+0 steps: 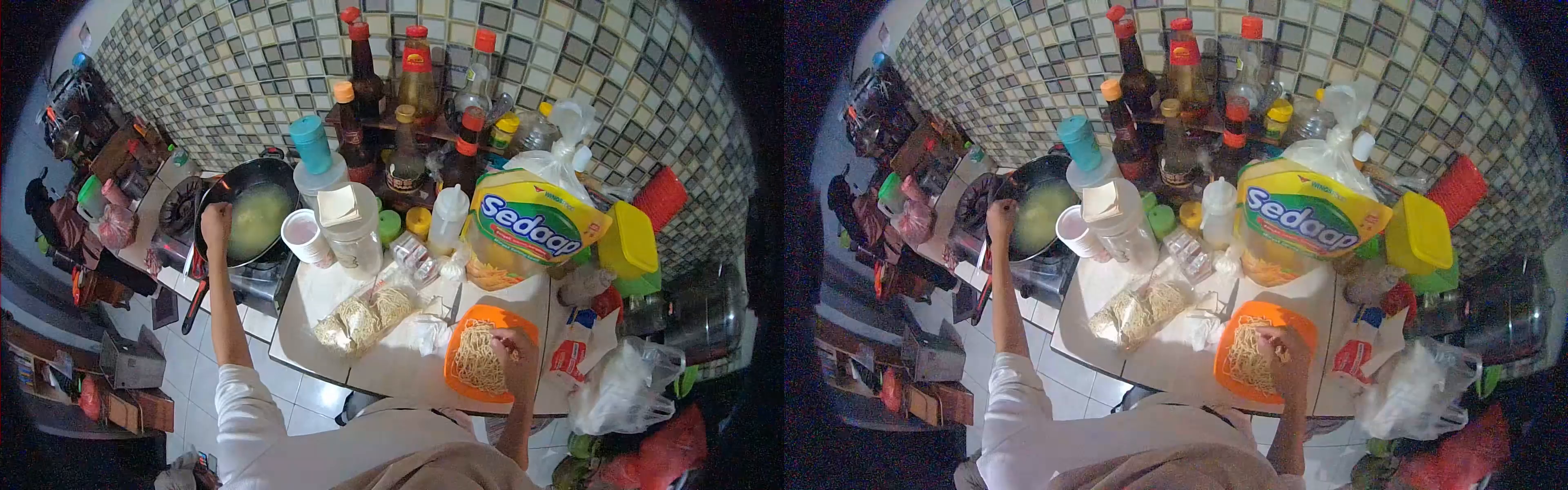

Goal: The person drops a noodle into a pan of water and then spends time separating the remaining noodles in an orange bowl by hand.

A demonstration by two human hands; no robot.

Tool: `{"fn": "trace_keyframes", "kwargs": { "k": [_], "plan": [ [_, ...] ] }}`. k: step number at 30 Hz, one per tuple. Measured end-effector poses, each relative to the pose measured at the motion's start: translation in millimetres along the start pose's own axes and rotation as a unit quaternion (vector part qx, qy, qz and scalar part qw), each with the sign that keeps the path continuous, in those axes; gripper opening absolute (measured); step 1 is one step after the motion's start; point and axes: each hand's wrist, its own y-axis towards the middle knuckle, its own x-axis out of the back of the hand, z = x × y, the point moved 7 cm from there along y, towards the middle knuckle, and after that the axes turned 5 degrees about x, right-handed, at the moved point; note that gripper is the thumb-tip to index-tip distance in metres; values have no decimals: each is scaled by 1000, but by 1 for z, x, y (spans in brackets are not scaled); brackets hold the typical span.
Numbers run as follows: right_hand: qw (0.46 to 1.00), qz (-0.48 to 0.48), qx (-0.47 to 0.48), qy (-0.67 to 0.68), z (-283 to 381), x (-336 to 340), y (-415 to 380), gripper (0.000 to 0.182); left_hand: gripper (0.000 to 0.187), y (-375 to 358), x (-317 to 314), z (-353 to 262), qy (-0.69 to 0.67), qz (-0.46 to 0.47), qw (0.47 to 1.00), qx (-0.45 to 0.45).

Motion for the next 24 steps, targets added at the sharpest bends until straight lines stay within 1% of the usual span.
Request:
{"fn": "trace_keyframes", "kwargs": {
  "k": [1,3,4,5,6,7,8,9,10,11,12,13,14,15,16,17,18,19,20,21,22,23,24],
  "plan": [
    [1000,-1,0,0,0,1,-1,10,21,-1,4,-5,0,0,1000,-1],
    [999,25,-9,19,0,-1,-3,15,20,-12,26,-12,-83,-61,992,77],
    [999,25,-11,19,1,-1,-5,15,20,-20,33,-25,-82,-60,992,76],
    [998,38,-42,1,-2,-2,-7,17,19,-30,43,-35,-202,-87,971,88],
    [996,52,-74,-18,-6,-5,-9,20,18,-43,54,-48,-319,-112,936,98],
    [996,51,-77,-17,-9,-7,-11,20,18,-59,69,-71,-329,-121,933,80],
    [990,41,-4,-132,-4,-9,-11,22,17,-76,85,-98,-341,-128,929,60],
    [966,30,66,-249,-1,-12,-14,25,16,-94,100,-126,-335,-114,935,25],
    [965,24,53,-256,-10,-13,-18,25,14,-114,110,-154,-332,-96,938,-11],
    [963,51,55,-260,-21,-19,-20,26,12,-133,115,-179,-361,-89,927,-52],
    [960,77,56,-265,-30,-23,-23,26,12,-153,110,-195,-385,-56,919,-65],
    [958,70,42,-275,-39,-21,-25,26,11,-168,103,-214,-417,-7,906,-75],
    [957,110,-8,-268,-53,-24,-27,26,11,-183,90,-230,-481,22,873,-76],
    [953,150,-55,-256,-65,-27,-30,26,9,-197,77,-249,-537,107,836,-37],
    [959,126,-95,-237,-70,-23,-31,22,8,-211,63,-266,-532,171,829,-8],
    [957,123,-99,-244,-66,-19,-30,22,7,-229,55,-283,-537,269,798,42],
    [969,120,-91,-196,-53,-16,-25,20,7,-242,45,-300,-540,290,790,-11],
    [978,120,-82,-147,-42,-13,-23,18,6,-258,35,-315,-550,357,755,-15],
    [977,123,-82,-153,-37,-9,-23,18,6,-272,27,-329,-556,421,717,-20],
    [984,85,-85,-135,-32,-1,-22,15,6,-278,23,-336,-560,419,715,-17],
    [988,46,-88,-115,-28,6,-21,13,10,-288,20,-349,-547,449,704,-64],
    [988,47,-88,-117,-23,9,-21,13,14,-298,18,-360,-531,478,691,-112],
    [991,21,-70,-113,-15,14,-19,12,14,-304,14,-366,-532,477,691,-111]
  ]
}}
